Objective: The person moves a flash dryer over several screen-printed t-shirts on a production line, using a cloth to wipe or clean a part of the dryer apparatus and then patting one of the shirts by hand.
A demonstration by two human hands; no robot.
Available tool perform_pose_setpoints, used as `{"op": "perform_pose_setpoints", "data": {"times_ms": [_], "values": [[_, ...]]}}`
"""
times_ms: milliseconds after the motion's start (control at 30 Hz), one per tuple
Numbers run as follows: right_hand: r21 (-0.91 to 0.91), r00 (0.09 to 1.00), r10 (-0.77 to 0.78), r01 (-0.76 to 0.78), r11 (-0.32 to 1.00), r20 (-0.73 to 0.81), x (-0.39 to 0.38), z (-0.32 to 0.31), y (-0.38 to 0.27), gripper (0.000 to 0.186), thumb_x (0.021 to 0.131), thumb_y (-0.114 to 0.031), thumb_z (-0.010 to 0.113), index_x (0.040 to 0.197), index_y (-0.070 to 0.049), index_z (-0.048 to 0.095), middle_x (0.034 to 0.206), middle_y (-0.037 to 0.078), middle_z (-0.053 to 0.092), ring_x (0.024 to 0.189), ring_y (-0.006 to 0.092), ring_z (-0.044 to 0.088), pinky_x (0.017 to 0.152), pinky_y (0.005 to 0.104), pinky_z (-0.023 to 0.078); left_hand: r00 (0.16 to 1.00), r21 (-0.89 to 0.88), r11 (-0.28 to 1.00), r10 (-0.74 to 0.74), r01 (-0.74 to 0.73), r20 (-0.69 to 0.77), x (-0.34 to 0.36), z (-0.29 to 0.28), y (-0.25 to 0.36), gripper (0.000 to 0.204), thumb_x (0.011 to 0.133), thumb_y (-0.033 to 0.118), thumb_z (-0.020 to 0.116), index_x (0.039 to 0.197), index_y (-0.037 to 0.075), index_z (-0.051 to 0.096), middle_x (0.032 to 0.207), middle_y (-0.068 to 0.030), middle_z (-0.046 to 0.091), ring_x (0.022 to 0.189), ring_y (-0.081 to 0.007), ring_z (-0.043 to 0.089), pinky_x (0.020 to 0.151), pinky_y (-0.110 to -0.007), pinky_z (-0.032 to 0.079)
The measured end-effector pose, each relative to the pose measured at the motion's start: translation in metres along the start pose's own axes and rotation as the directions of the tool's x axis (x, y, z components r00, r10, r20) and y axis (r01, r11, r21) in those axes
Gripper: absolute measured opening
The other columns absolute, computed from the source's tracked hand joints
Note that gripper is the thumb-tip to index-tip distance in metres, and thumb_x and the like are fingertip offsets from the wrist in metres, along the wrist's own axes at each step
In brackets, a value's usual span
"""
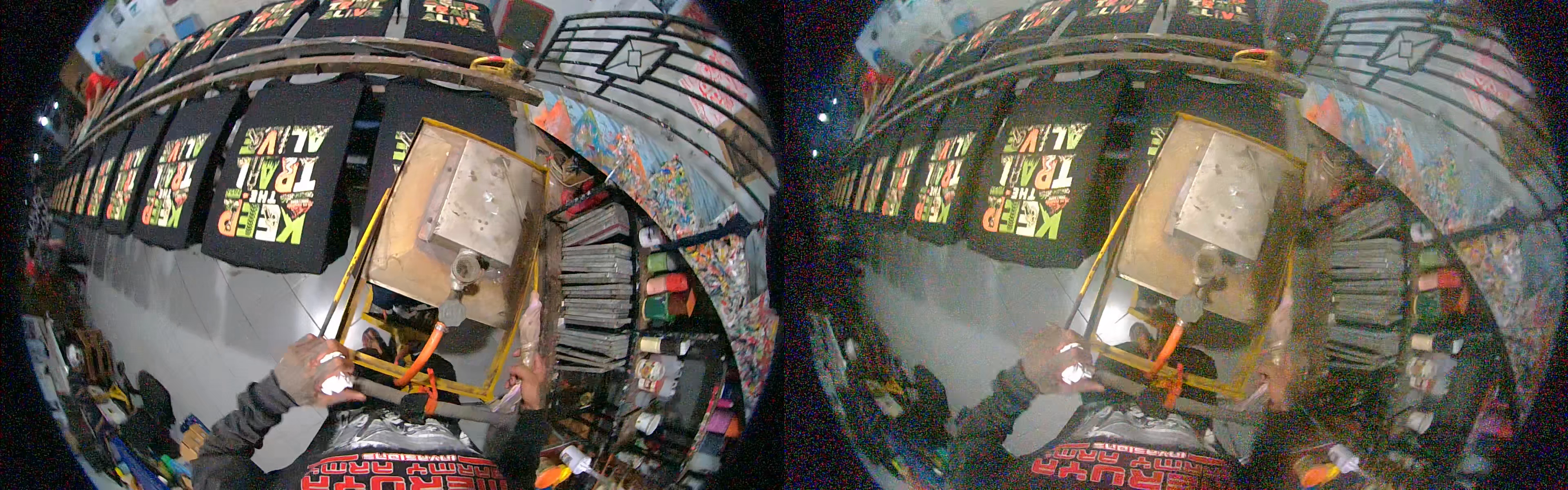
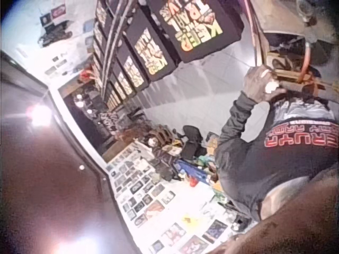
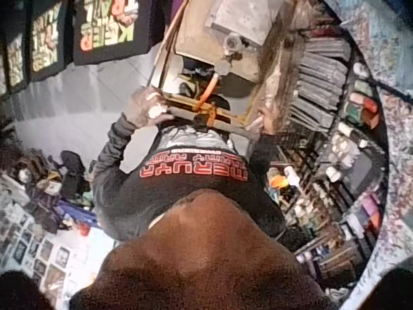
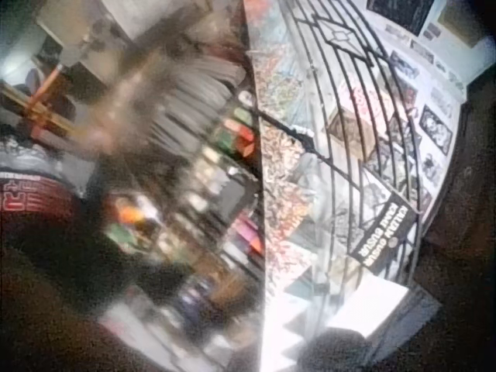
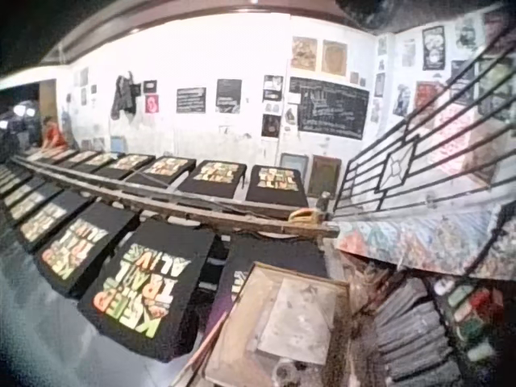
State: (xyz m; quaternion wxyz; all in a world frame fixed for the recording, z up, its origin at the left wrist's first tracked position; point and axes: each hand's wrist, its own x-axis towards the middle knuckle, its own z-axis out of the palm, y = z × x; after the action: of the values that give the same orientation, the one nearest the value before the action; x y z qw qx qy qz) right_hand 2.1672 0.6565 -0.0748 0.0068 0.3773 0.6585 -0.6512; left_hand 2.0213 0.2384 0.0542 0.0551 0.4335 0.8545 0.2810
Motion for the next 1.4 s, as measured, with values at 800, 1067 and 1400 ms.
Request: {"op": "perform_pose_setpoints", "data": {"times_ms": [800,1067,1400], "values": [[-0.108,0.957,-0.193,0.173,0.979,-0.217,-0.04,0.019,0.027,0.041,0.078,-0.008,0.062,0.117,0.002,0.057,0.093,0.004,0.061,0.083,0.0148,0.055,0.078,0.0288,0.047,0.899,-0.36,0.824,0.398,-0.438,-0.183,-0.018,0.022,-0.09,0.027,0.082,0.017,0.07,0.109,0.015,0.067,0.101,-0.0043,0.064,0.073,-0.0155,0.064,0.061,-0.028,0.055],[-0.419,0.799,-0.44,0.264,0.869,-0.41,-0.067,0.08,0.081,0.028,0.081,-0.004,0.059,0.108,-0.003,0.059,0.083,0.004,0.058,0.073,0.0135,0.054,0.064,0.0289,0.046,0.861,-0.278,0.815,0.464,-0.508,-0.21,-0.006,-0.009,-0.155,0.025,0.076,0.017,0.077,0.099,0.013,0.069,0.089,-0.0052,0.066,0.072,-0.0186,0.068,0.053,-0.03,0.054],[-0.302,0.746,-0.2,-0.002,0.953,-0.636,-0.096,0.196,0.045,0.022,0.078,-0.004,0.059,0.099,-0.002,0.057,0.079,0.007,0.056,0.078,0.02,0.058,0.07,0.0347,0.048,0.833,-0.096,0.895,0.36,-0.435,-0.42,0.069,-0.043,-0.206,0.025,0.063,0.016,0.081,0.08,0.016,0.063,0.079,-0.0015,0.063,0.057,-0.0169,0.064,0.048,-0.03,0.051]]}}
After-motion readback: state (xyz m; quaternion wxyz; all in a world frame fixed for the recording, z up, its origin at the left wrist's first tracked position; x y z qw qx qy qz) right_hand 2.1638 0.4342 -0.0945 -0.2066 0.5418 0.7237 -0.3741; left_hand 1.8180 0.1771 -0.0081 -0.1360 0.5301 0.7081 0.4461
